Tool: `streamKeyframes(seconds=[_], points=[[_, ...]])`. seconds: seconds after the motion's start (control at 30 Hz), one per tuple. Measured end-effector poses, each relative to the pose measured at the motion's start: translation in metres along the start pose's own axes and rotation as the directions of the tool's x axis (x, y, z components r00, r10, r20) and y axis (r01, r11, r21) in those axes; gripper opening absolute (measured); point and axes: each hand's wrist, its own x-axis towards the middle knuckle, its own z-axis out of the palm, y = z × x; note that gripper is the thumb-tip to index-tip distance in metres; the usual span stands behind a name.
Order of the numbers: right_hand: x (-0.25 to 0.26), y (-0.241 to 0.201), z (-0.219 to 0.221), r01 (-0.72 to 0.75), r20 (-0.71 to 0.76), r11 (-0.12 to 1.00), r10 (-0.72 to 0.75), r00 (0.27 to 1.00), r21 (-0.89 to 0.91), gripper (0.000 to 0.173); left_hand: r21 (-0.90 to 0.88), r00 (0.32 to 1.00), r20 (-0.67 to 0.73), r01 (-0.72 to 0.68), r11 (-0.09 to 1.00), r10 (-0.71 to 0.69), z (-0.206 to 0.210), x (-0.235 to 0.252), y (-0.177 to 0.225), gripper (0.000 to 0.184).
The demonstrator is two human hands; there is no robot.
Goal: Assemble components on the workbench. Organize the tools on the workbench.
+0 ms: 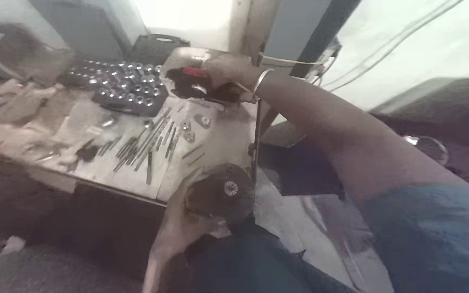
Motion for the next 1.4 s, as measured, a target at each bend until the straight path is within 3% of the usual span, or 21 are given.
streamKeyframes(seconds=[0.07,0.13,0.17,0.27,0.3,0.33,0.37,0.43,0.47,0.57,0.67,0.8,0.9,1.03,1.13,1.3,1.4], points=[[-0.014,-0.006,-0.01,-0.053,-0.109,0.994,0.064,0.992,0.098,0.055,0.04,0.994,-0.1,0.041,0.998,-0.037,0.01,-0.021,0.013,0.095],[-0.039,-0.008,-0.037,-0.1,-0.169,0.977,0.133,0.977,0.191,0.073,0.032,0.98,-0.179,0.09,0.995,-0.083,0.025,-0.037,0.026,0.092],[-0.049,-0.007,-0.059,-0.122,-0.167,0.959,0.168,0.972,0.256,0.074,0.043,0.973,-0.211,0.106,0.993,-0.095,0.029,-0.042,0.032,0.09],[-0.101,0.003,-0.109,0.022,-0.296,0.83,0.174,0.939,0.558,0.046,0.11,0.958,-0.269,0.137,0.984,-0.103,0.036,-0.051,0.046,0.085],[-0.128,0.004,-0.115,0.133,-0.367,0.719,0.179,0.913,0.682,0.041,0.147,0.954,-0.283,0.141,0.979,-0.095,0.038,-0.051,0.049,0.084],[-0.157,-0.001,-0.114,0.264,-0.433,0.54,0.212,0.876,0.799,0.034,0.181,0.951,-0.297,0.147,0.972,-0.089,0.039,-0.05,0.05,0.083],[-0.192,-0.012,-0.107,0.376,-0.449,0.279,0.275,0.85,0.884,0.03,0.199,0.949,-0.305,0.147,0.969,-0.082,0.041,-0.048,0.052,0.082],[-0.258,-0.035,-0.081,0.515,-0.43,-0.188,0.357,0.829,0.836,0.027,0.212,0.955,-0.294,0.107,0.971,-0.041,0.043,-0.04,0.051,0.079],[-0.271,-0.041,-0.064,0.554,-0.433,-0.321,0.377,0.819,0.768,0.029,0.218,0.962,-0.273,0.069,0.974,-0.007,0.045,-0.036,0.049,0.077],[-0.28,-0.066,-0.022,0.605,-0.396,-0.568,0.458,0.796,0.558,0.047,0.225,0.968,-0.25,0.022,0.974,0.036,0.055,-0.022,0.048,0.074],[-0.274,-0.088,0.007,0.496,-0.353,-0.75,0.364,0.862,0.438,0.058,0.246,0.954,-0.299,0.057,0.967,0.019,0.076,-0.014,0.05,0.076],[-0.238,-0.105,0.022,0.342,-0.337,-0.865,0.218,0.916,0.368,0.061,0.28,0.883,-0.463,0.224,0.933,-0.074,0.11,-0.005,0.041,0.084],[-0.214,-0.109,0.03,0.231,-0.346,-0.912,0.107,0.932,0.339,0.063,0.303,0.782,-0.615,0.353,0.885,-0.101,0.126,0.005,0.036,0.082],[-0.21,-0.107,0.045,0.183,-0.29,-0.847,0.035,0.956,0.5,0.055,0.384,0.683,-0.727,0.494,0.78,-0.075,0.137,0.015,0.036,0.074],[-0.205,-0.098,0.052,0.069,-0.073,-0.784,0.03,0.997,0.618,0.048,0.398,0.649,-0.76,0.518,0.757,-0.045,0.142,0.015,0.035,0.071],[-0.188,-0.09,0.064,-0.084,-0.065,-0.8,-0.152,0.986,0.594,0.043,0.335,0.576,-0.816,0.529,0.78,-0.04,0.149,0.018,0.035,0.072],[-0.184,-0.094,0.06,-0.156,0.029,-0.782,-0.174,0.984,0.603,0.039,0.318,0.557,-0.83,0.507,0.801,-0.022,0.151,0.014,0.027,0.07]])
